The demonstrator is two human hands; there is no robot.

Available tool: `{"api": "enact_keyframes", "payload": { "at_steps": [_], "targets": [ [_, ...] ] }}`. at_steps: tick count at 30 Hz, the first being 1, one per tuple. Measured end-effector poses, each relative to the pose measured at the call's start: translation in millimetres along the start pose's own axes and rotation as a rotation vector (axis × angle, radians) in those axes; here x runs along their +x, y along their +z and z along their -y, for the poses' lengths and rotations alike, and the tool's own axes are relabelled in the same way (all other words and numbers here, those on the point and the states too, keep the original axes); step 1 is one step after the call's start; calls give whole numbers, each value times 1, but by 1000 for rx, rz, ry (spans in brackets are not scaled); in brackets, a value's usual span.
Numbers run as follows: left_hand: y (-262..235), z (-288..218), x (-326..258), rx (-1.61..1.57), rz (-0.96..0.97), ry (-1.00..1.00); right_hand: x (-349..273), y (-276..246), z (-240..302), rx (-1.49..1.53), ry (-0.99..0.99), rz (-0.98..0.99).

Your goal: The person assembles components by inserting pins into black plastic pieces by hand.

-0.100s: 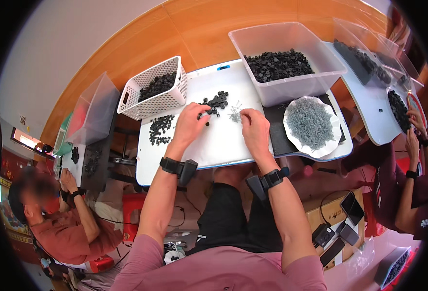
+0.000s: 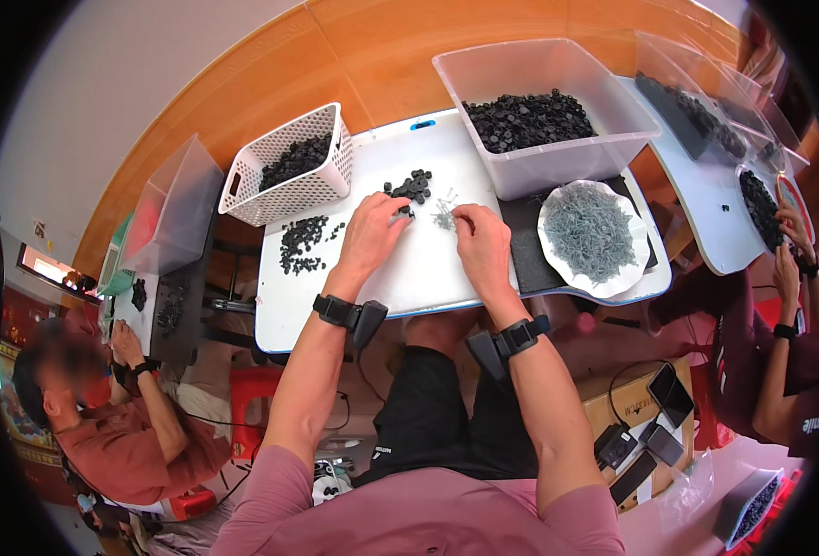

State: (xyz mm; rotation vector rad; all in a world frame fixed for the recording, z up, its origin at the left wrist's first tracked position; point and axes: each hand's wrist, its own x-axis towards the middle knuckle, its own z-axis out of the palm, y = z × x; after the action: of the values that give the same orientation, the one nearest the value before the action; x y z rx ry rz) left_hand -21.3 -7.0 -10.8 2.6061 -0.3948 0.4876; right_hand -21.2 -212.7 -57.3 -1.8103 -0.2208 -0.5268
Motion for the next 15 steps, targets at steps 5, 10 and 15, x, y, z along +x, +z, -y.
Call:
{"api": "enact_keyframes", "payload": {
  "at_steps": [5,10,15],
  "targets": [
    [9,-1,12,160,105,26,-2,4,5,117,85,-38],
    [13,-13,5,-12,38,-11,-3,-2,8,115,29,8],
    [26,-34,-24,-522,-39,-301,-2,-4,10,124,-12,92]
  ]
}}
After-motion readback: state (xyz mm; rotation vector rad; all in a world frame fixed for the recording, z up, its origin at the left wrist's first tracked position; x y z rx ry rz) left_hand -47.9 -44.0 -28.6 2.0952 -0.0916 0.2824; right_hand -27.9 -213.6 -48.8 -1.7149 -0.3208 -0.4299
